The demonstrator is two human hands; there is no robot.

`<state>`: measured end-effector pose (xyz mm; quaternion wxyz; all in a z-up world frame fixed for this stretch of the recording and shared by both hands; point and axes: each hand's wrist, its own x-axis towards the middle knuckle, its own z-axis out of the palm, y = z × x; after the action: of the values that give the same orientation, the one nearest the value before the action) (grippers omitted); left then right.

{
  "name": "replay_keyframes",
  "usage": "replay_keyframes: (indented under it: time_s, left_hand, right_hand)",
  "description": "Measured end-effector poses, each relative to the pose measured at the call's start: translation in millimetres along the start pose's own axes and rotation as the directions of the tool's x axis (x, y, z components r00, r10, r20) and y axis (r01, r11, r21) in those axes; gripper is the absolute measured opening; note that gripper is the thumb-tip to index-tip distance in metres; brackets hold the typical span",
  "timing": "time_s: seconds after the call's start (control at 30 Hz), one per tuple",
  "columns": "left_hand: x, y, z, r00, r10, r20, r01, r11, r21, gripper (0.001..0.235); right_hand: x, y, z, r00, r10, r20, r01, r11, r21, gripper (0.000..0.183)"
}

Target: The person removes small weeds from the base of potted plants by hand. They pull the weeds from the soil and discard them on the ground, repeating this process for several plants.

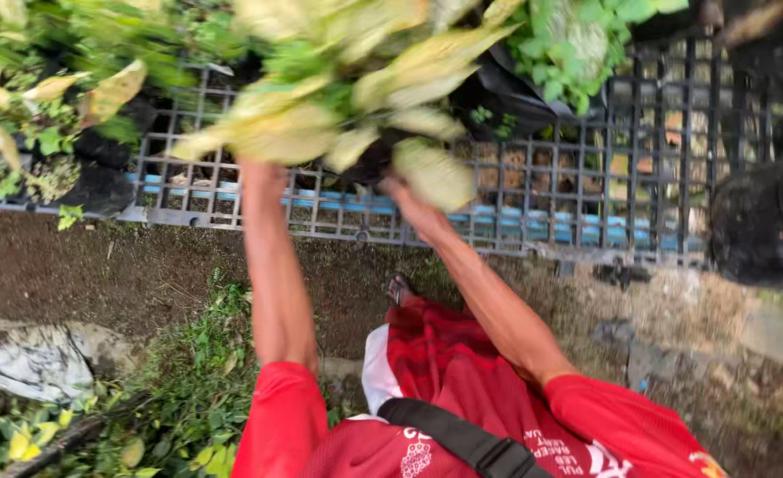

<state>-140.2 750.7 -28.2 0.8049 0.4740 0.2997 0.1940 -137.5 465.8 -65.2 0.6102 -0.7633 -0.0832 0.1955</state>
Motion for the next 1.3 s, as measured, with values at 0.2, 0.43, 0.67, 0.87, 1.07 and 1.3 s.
replay_keyframes:
  time_s: [0.2,0.43,0.67,0.87,1.07,1.3]
  left_hand:
    - [-17,1,-94,0.993,-0.012,-0.115,0.017,0.999,0.039,0.039]
    - [-91,-47,-48,0.956,0.19,-0.223,-0.183,0.982,0.051,0.053]
    - [-248,-112,57,0.961,0.038,-0.273,-0.009,0.995,0.104,0.041]
    - [-288,-150,83,0.99,-0.013,-0.141,0.019,0.999,0.042,0.027]
    - [-300,-165,76,0.996,-0.034,-0.077,0.038,0.998,0.051,0.024]
    - [-292,-156,76,0.996,-0.065,-0.058,0.069,0.995,0.066,0.019]
  right_hand:
    - [-49,-10,-136,0.994,0.032,0.107,-0.053,0.978,0.203,0.029]
    - [33,-18,-323,0.973,0.032,-0.23,0.043,0.948,0.315,0.041]
    - [96,-20,-372,0.994,-0.085,-0.062,0.082,0.996,-0.043,0.035]
    - [135,-25,-379,0.986,-0.052,0.162,0.085,0.975,-0.205,0.035]
    - [108,-16,-383,0.981,-0.078,0.18,0.042,0.98,0.193,0.027]
    - [13,-29,-339,0.997,0.073,-0.018,-0.06,0.914,0.402,0.004]
